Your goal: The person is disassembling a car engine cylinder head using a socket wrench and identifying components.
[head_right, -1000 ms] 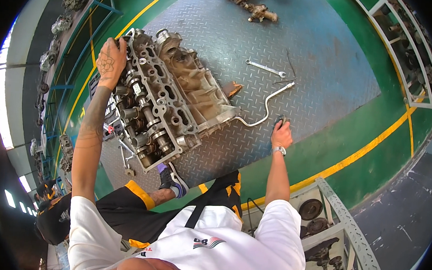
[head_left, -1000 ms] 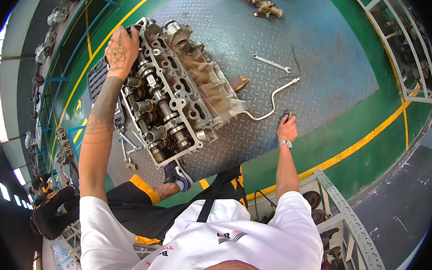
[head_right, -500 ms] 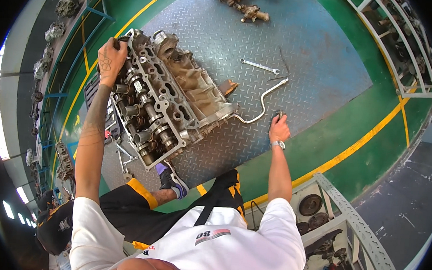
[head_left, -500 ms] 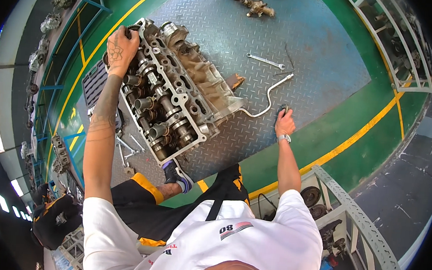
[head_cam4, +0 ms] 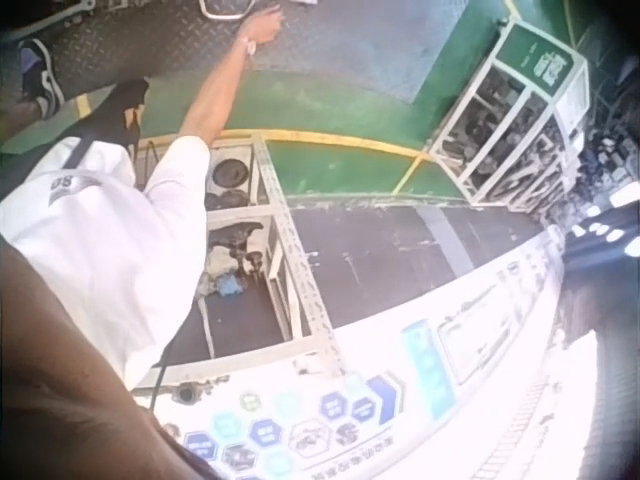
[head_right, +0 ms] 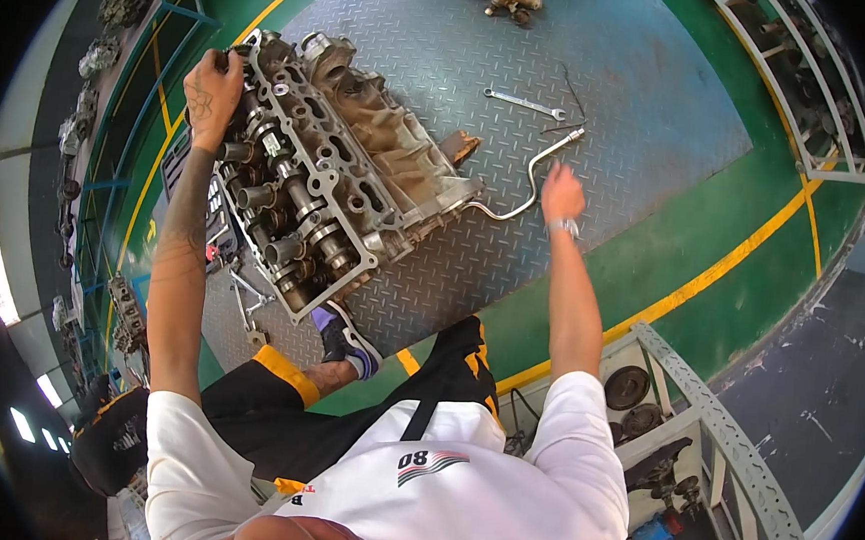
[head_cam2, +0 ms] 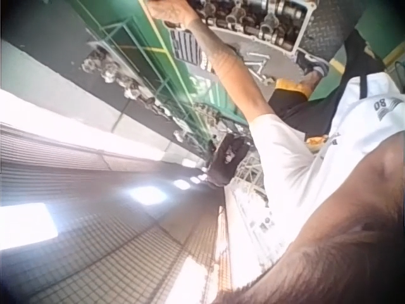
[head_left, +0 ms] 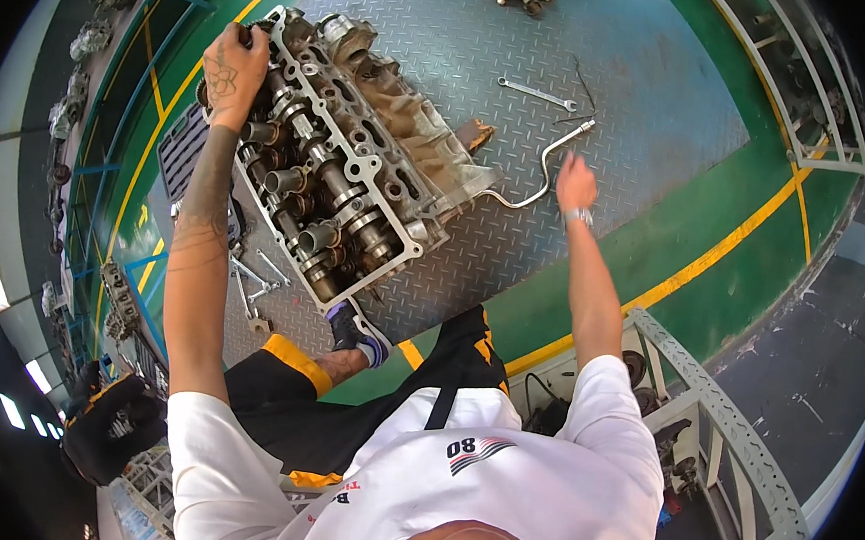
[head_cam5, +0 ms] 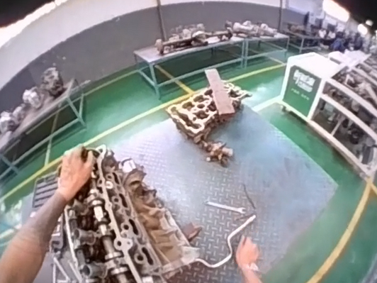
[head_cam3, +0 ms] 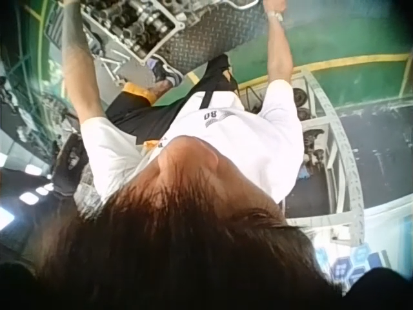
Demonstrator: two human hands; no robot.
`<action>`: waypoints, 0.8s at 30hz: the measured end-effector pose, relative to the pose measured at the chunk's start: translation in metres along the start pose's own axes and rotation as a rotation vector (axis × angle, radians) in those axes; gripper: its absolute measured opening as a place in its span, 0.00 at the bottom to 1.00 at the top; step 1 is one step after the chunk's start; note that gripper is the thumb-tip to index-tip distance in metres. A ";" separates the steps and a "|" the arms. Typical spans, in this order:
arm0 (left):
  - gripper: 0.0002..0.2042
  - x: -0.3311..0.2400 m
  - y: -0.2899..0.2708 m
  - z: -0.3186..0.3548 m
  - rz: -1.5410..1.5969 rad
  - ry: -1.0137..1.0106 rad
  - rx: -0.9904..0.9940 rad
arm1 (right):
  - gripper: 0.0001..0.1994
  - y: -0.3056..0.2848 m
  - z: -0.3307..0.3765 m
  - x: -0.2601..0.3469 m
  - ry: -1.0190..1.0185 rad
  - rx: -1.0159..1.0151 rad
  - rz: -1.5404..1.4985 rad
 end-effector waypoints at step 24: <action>0.18 0.002 0.006 -0.012 -0.311 0.104 0.231 | 0.13 0.019 0.044 -0.047 -0.236 -0.337 0.123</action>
Point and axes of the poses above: each hand's wrist, its own z-axis away from the middle knuckle, its own y-axis out of the palm, x = y × z, the point moved 6 cm from there along -z, towards the middle knuckle, and after that the axes turned 11 degrees about -x, right-handed, at the moved point
